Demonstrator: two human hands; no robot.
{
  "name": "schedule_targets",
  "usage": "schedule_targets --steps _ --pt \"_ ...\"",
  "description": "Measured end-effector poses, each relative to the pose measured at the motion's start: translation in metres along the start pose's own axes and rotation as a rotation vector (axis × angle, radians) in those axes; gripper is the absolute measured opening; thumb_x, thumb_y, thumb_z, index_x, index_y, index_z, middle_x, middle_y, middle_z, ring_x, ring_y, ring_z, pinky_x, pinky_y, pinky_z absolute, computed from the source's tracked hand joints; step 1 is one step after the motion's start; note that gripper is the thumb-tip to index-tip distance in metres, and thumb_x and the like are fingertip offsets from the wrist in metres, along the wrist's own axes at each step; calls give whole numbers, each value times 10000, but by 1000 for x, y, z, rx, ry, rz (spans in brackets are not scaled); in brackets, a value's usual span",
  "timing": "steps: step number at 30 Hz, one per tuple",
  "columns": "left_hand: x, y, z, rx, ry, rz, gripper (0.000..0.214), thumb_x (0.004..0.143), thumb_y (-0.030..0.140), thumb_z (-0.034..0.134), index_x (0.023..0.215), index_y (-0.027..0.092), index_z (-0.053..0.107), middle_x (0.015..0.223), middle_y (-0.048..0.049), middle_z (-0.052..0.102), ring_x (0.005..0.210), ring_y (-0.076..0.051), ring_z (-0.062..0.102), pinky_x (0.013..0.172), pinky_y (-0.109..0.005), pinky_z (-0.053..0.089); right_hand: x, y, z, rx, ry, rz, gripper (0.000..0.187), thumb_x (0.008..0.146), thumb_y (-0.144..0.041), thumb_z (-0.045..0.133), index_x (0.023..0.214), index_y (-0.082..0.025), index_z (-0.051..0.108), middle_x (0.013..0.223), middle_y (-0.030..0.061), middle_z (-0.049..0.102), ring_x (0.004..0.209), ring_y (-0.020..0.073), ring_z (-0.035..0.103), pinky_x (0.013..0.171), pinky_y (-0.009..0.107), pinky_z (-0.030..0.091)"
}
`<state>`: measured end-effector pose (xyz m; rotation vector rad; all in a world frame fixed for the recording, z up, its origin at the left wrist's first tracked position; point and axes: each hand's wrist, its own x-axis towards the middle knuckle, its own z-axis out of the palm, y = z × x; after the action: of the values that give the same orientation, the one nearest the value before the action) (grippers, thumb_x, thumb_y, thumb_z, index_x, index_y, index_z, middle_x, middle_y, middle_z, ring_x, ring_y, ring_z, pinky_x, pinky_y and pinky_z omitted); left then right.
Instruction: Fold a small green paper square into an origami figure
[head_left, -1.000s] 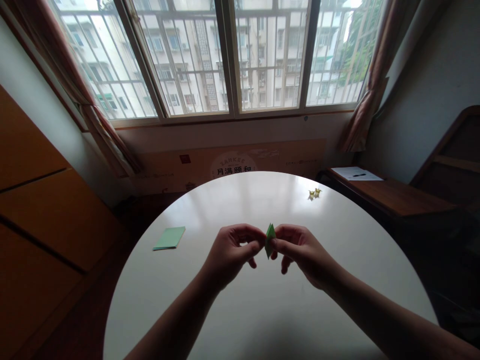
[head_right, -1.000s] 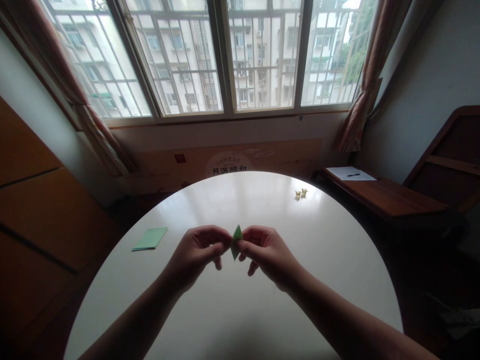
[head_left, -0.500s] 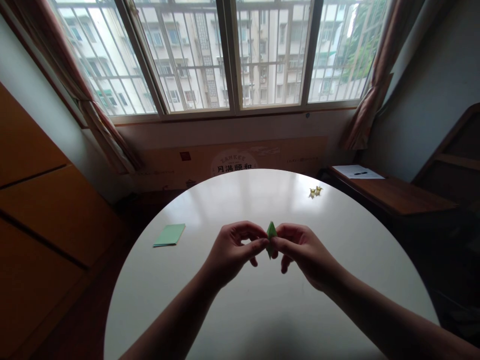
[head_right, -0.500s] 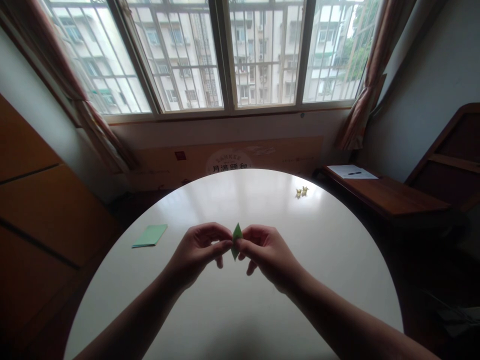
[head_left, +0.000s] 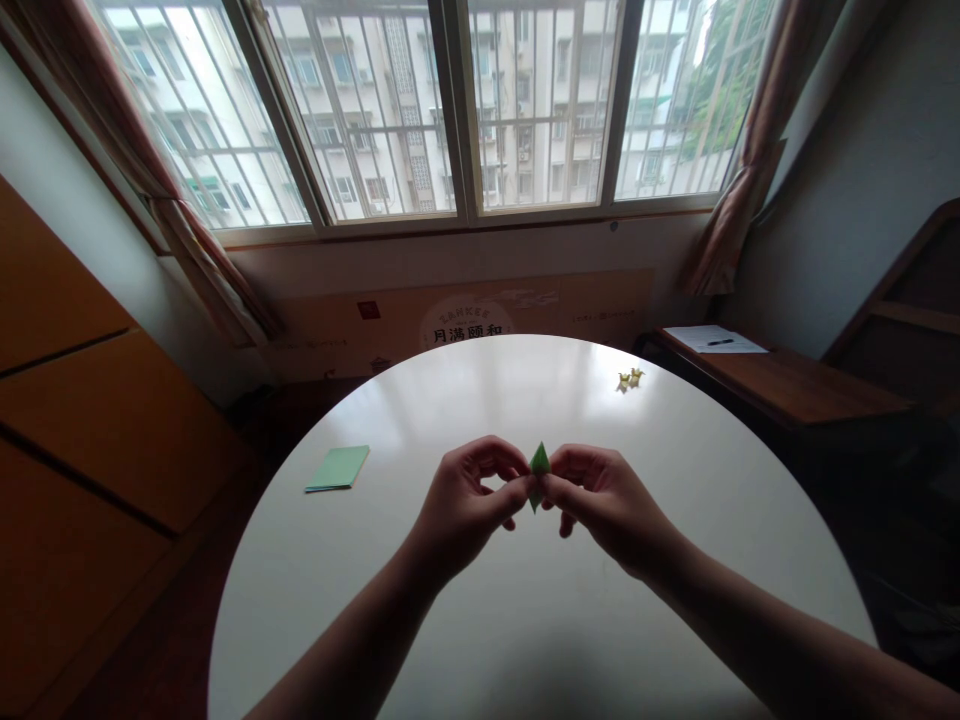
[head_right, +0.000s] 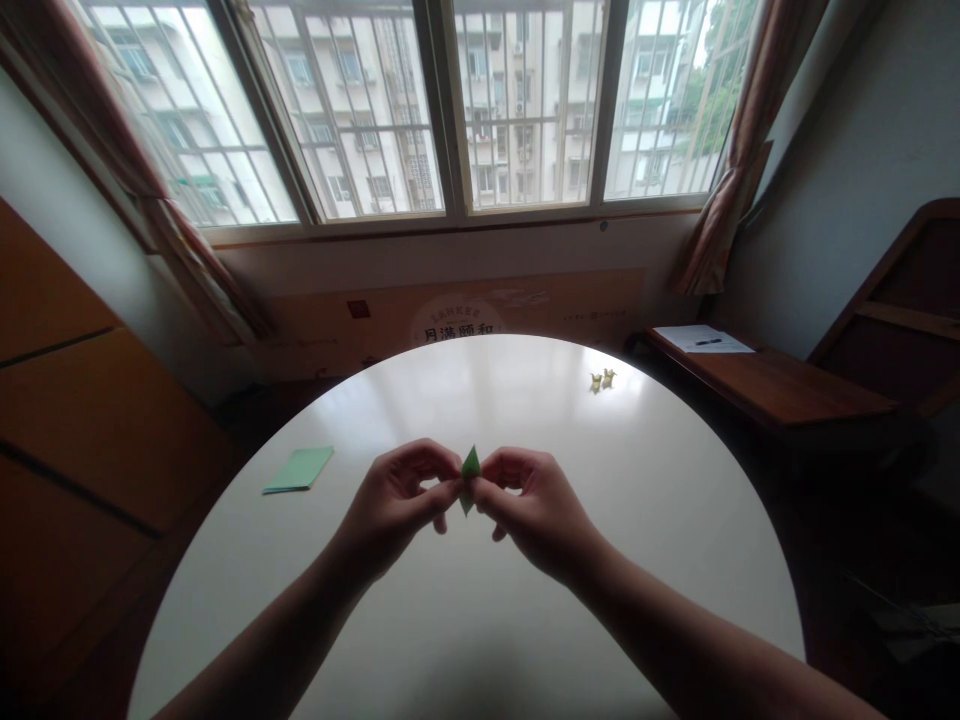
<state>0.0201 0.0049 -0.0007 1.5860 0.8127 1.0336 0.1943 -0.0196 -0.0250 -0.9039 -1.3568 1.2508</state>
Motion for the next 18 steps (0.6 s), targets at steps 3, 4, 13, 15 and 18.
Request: schedule_targets --steps 3,4,13,15,18 --pt "1 0 -2 -30 -6 0 106 757 181 741 786 124 655 753 -38 647 663 -141 582 421 -181 498 0 -1 0 20 -16 11 206 796 -350 776 807 -149 732 716 37 676 656 163 612 480 229 498" --pt "1 -1 -3 -41 -9 -2 108 752 174 743 785 127 652 760 -38 647 667 -142 585 421 -181 499 0 -2 0 33 -24 17 211 793 -355 780 825 -149 742 720 39 679 663 166 615 483 231 498" --pt "1 1 -7 -12 -19 -14 167 750 215 770 774 142 622 796 -38 657 664 -140 603 435 -182 494 3 0 -3 95 -57 75 253 766 -393 807 833 -152 767 708 43 673 651 162 603 487 232 489" --pt "1 3 -7 18 -12 -14 180 746 229 775 766 142 618 796 -38 654 657 -138 602 435 -185 493 4 1 -3 101 -62 81 259 749 -394 820 822 -151 764 704 43 670 650 162 601 482 230 487" --pt "1 3 -8 26 -6 -31 204 732 247 789 763 141 618 786 -38 652 651 -141 604 435 -189 490 5 2 -3 95 -63 84 264 736 -394 827 810 -150 759 704 47 672 661 170 605 478 231 486"
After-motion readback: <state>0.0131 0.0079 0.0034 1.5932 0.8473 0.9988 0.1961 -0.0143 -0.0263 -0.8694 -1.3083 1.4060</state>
